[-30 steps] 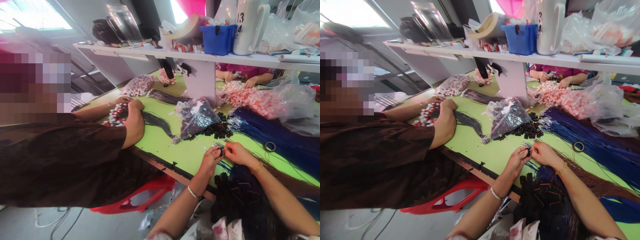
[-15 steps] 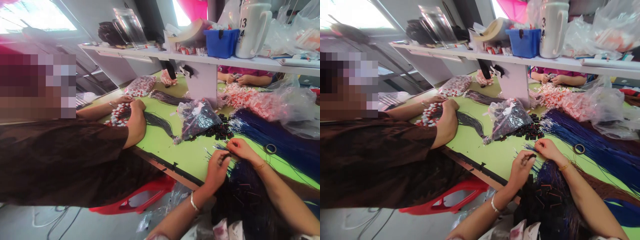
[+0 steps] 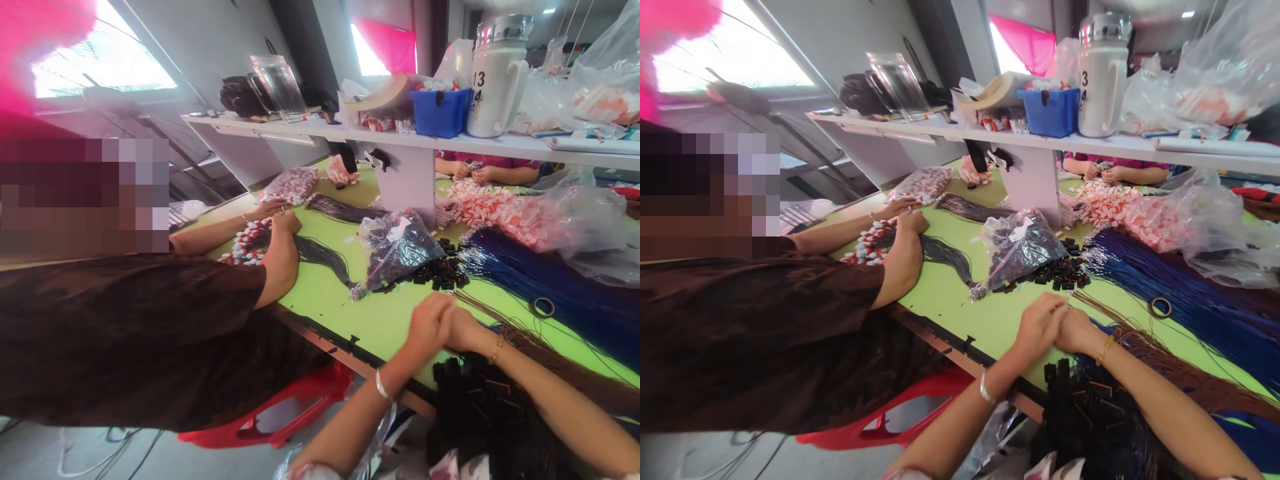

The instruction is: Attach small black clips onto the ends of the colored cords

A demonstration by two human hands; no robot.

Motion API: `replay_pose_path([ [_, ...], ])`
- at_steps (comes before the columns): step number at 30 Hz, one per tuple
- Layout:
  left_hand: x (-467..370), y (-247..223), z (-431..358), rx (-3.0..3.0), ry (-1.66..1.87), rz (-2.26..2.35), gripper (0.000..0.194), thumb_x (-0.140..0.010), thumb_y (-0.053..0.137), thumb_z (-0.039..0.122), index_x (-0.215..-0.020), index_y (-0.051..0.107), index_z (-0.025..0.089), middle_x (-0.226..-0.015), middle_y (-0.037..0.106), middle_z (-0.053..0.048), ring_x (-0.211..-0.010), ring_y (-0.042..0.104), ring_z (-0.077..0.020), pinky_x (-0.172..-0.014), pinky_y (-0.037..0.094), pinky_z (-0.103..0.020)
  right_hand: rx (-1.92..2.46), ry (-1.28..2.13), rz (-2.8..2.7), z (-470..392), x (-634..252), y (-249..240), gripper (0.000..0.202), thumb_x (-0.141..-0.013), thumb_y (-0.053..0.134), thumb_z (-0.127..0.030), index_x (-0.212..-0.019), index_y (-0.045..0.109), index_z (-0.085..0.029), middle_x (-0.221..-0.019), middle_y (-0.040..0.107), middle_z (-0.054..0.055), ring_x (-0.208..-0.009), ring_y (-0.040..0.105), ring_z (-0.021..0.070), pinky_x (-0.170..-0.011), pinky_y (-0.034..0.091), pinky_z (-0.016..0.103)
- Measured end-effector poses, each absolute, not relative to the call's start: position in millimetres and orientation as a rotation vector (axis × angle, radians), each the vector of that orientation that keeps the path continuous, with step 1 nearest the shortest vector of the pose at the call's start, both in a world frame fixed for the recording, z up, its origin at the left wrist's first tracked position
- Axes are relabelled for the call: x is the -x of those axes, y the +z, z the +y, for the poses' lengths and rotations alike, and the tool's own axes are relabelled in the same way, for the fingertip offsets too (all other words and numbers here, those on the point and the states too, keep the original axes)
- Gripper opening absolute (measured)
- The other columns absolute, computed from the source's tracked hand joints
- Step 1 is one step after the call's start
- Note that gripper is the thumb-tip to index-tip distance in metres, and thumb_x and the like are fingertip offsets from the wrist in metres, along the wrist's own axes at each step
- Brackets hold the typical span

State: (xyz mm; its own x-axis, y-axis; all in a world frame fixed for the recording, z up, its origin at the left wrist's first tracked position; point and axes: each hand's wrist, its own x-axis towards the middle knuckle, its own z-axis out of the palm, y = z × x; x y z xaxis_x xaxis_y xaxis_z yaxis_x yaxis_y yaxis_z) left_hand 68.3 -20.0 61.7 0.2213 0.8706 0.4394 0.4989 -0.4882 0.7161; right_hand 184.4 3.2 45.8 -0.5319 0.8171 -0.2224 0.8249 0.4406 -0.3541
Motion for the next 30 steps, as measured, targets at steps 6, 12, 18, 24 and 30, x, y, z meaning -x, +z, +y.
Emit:
replay_pose_path([
  [6,-58.9,27.4,59.3,-2.102,0.757,1.709,0.031,-0.077,0.059,0.019,-0.108,0.059,0.018,-0.098,0.056,-0.008,-0.083,0.057,-0.0186,-0.075,0.044,-0.03,-1.445,-0.596,2.73,1.4,-192.0,50.5,0.021,-0.086,0.042,-0.019,-0.094,0.06,-0.012,-0.083,0.067,0.012,-0.071,0.059,0.0191,-0.062,0.032,0.027],
  [12,-42.9,24.5,60.6,-1.841,0.989,1.692,0.01,-0.073,0.06,0.016,-0.083,0.058,0.019,-0.077,0.058,0.0,-0.068,0.053,-0.0134,-0.066,0.042,-0.026,-1.525,-1.016,2.784,7.0,-199.1,45.0,0.011,-0.076,0.048,-0.011,-0.079,0.057,-0.016,-0.068,0.061,0.001,-0.059,0.049,0.0107,-0.056,0.028,0.022],
  [18,-14.3,20.8,39.4,-1.166,1.369,1.365,0.028,-0.077,0.059,0.043,-0.082,0.057,0.015,-0.092,0.064,-0.006,-0.063,0.059,-0.0111,-0.058,0.046,-0.024,-1.588,-1.584,2.749,12.0,-198.2,31.7,0.006,-0.075,0.05,-0.017,-0.074,0.056,-0.015,-0.063,0.053,-0.003,-0.056,0.044,0.0087,-0.054,0.031,0.019],
  [24,-9.0,22.0,10.7,-0.829,1.489,1.11,0.036,-0.07,0.071,0.033,-0.1,0.054,0.02,-0.109,0.056,-0.006,-0.078,0.065,-0.013,-0.069,0.052,-0.026,-1.632,-1.953,2.743,10.4,-190.7,44.3,0.014,-0.079,0.052,-0.029,-0.074,0.054,-0.016,-0.062,0.049,-0.004,-0.057,0.042,0.0091,-0.053,0.033,0.02],
  [30,-20.3,35.8,-7.6,-0.533,1.286,0.899,0.038,-0.069,0.073,0.02,-0.104,0.059,0.019,-0.084,0.056,0.0,-0.087,0.066,-0.0159,-0.083,0.052,-0.027,-1.777,-2.168,2.746,8.3,-188.8,53.9,0.023,-0.081,0.054,-0.04,-0.079,0.055,-0.017,-0.065,0.051,-0.002,-0.055,0.042,0.0093,-0.052,0.035,0.021],
])
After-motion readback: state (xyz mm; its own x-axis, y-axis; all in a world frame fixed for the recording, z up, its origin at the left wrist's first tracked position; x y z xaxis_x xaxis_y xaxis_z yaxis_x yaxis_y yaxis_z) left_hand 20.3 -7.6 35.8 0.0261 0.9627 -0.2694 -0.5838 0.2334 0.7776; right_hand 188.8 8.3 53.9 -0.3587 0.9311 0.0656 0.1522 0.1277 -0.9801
